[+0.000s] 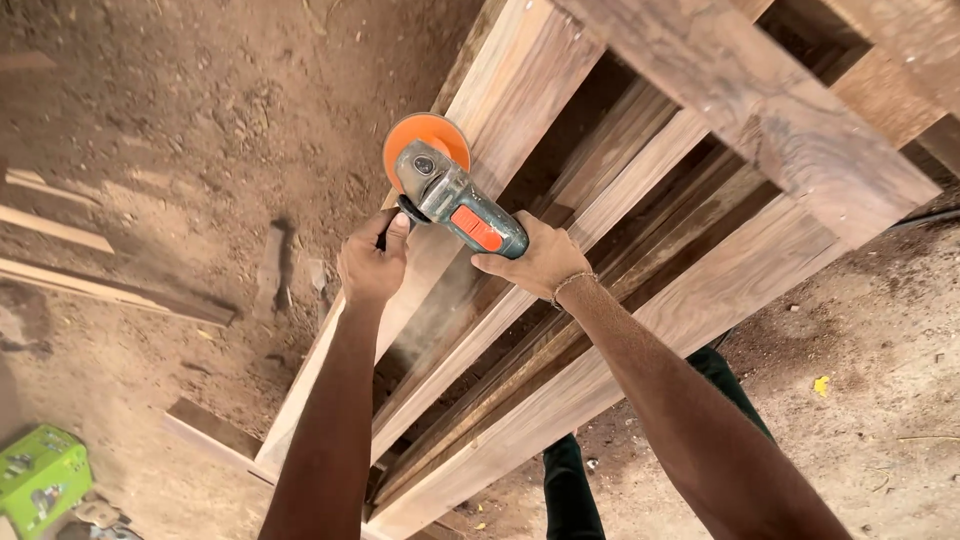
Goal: Use a handheld angle grinder with a sanding attachment to smooth a wooden furniture frame.
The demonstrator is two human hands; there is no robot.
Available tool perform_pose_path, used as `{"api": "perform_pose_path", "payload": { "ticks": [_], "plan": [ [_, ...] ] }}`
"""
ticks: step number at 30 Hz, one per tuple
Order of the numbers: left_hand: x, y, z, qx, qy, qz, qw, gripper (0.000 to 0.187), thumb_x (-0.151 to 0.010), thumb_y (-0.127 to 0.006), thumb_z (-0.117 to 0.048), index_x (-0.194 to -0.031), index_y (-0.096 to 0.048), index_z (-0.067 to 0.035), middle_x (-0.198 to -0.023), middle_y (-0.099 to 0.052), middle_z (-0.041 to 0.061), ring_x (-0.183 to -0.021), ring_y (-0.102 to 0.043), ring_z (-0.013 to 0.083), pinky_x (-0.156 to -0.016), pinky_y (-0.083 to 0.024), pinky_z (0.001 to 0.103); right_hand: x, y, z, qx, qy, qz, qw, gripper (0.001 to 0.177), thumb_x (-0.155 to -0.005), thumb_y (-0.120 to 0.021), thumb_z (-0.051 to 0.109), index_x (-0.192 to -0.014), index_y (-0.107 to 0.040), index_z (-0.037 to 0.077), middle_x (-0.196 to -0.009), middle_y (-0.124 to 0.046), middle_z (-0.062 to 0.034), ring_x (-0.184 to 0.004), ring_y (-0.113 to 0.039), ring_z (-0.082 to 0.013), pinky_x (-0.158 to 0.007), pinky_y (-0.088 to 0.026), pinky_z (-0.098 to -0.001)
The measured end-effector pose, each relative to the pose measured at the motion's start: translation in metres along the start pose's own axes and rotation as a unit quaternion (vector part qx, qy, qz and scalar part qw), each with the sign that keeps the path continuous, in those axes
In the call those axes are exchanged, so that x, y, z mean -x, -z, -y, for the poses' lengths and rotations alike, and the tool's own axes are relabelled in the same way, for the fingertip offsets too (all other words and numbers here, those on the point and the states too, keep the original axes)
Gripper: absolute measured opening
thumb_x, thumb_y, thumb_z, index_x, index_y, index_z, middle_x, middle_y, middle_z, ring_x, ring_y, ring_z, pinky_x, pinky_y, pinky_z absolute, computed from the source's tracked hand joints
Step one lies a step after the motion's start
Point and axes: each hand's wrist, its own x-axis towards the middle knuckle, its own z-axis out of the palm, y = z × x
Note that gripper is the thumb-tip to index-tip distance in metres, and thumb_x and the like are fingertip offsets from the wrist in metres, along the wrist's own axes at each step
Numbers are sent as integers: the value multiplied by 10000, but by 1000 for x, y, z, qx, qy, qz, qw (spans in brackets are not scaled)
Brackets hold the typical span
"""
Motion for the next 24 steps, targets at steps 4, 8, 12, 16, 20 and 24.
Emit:
{"api": "perform_pose_path", "payload": {
  "ticks": [4,8,12,16,20,24],
  "plan": [
    [22,4,27,16,17,0,1000,281,-1020,-620,-395,-1110,-767,-173,-651,-673,39,-617,-675,161,-635,-520,343,5,-29,-1,29,-11,16,999,773,-670,-762,728,-1173,-640,154,-1008,-750,-104,-1020,-729,-281,-934,-573,-435],
    [41,5,55,35,42,1,998,285,-1019,-621,-389,-1113,-763,-160,-655,-669,33,-616,-663,149,-624,-519,334,9,-56,-2,38,-9,23,999,785,-663,-774,720,-1165,-629,135,-999,-748,-108,-1005,-734,-277,-928,-580,-431],
    [62,11,80,41,47,-4,998,278,-1033,-627,-382,-1084,-762,-144,-662,-668,32,-626,-659,142,-631,-521,333,13,-83,1,61,-3,34,998,755,-669,-761,728,-1129,-641,142,-982,-750,-93,-1001,-733,-258,-935,-574,-423],
    [87,11,129,20,61,-27,998,297,-1005,-631,-356,-1135,-767,-126,-671,-690,34,-635,-662,127,-625,-511,327,12,-107,10,101,-6,99,990,768,-700,-682,767,-1160,-596,159,-1007,-723,-78,-978,-754,-255,-878,-625,-393],
    [107,-5,175,125,48,-11,991,350,-1050,-569,-350,-1168,-714,-54,-709,-688,28,-644,-651,107,-615,-513,296,10,-122,9,66,21,126,990,763,-664,-702,742,-1170,-597,181,-1022,-739,-79,-981,-751,-256,-858,-607,-394],
    [83,-20,141,143,59,-31,987,363,-1059,-574,-370,-1108,-733,-47,-704,-674,38,-591,-599,129,-573,-489,308,8,-82,8,137,49,74,987,756,-685,-747,732,-1206,-617,200,-1069,-748,-101,-1028,-691,-299,-909,-537,-447]
  ]
}}
